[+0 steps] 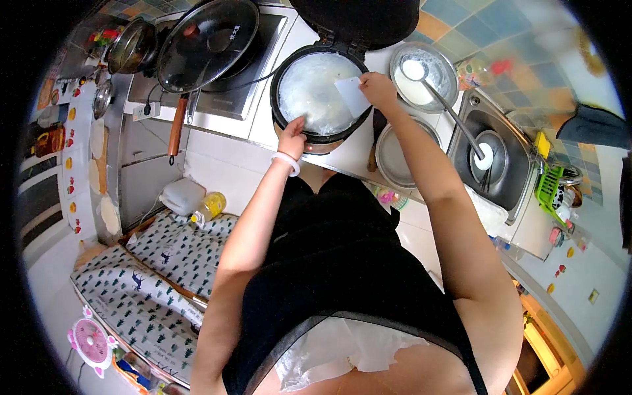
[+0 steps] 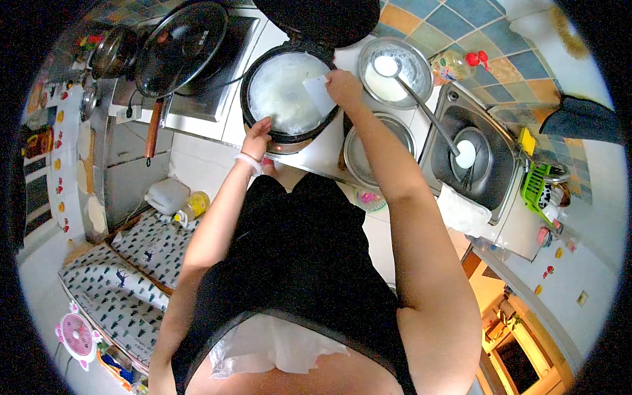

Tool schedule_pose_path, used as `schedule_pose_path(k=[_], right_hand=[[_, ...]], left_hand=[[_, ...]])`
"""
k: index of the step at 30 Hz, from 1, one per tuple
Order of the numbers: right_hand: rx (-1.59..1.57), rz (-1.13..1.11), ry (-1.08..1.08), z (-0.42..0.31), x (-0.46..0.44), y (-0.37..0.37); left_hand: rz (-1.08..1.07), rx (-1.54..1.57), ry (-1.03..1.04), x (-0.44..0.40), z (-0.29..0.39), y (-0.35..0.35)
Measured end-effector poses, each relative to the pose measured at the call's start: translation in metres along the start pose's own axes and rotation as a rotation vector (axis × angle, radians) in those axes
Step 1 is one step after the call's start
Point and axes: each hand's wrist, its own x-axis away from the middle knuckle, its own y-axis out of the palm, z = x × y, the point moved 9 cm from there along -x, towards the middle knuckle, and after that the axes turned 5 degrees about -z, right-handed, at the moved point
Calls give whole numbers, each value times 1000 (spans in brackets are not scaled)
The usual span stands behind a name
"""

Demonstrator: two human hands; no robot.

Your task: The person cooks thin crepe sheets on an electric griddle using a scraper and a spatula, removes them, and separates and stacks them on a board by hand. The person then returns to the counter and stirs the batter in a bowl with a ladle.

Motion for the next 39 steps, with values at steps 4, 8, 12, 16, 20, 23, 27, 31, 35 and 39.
schedule_pose_path(k=[4,8,12,16,20,23,27,31,35,39], right_hand=[[-91,-103,-108,-14,-5,11],[-30,-158,-117,-31,-4,29],[245,-122,-127,-31,-13,7],[255,-45,-83,-25,-28,-17],[96,-228,-125,-46,-22,-5],[38,-335,-196,-46,-17,26],[201,-251,-200,-28,-26,26],[150,-158,-137,-13,-38,-2],[-58,-283,-245,-30,-30,15],[-53,-270,-237,-42,-10,31]], left_hand=[[18,86,-19,-6,-7,2],[-9,85,-6,-9,-6,7],[-13,77,-9,-5,0,6],[-1,18,-38,-1,2,5],[-5,58,-9,-4,2,6],[-11,90,26,-11,-6,4],[-2,88,9,-9,-4,2],[8,77,-26,-7,-8,-1],[-3,81,-24,-11,-14,-1],[-21,96,-12,-11,-7,1]])
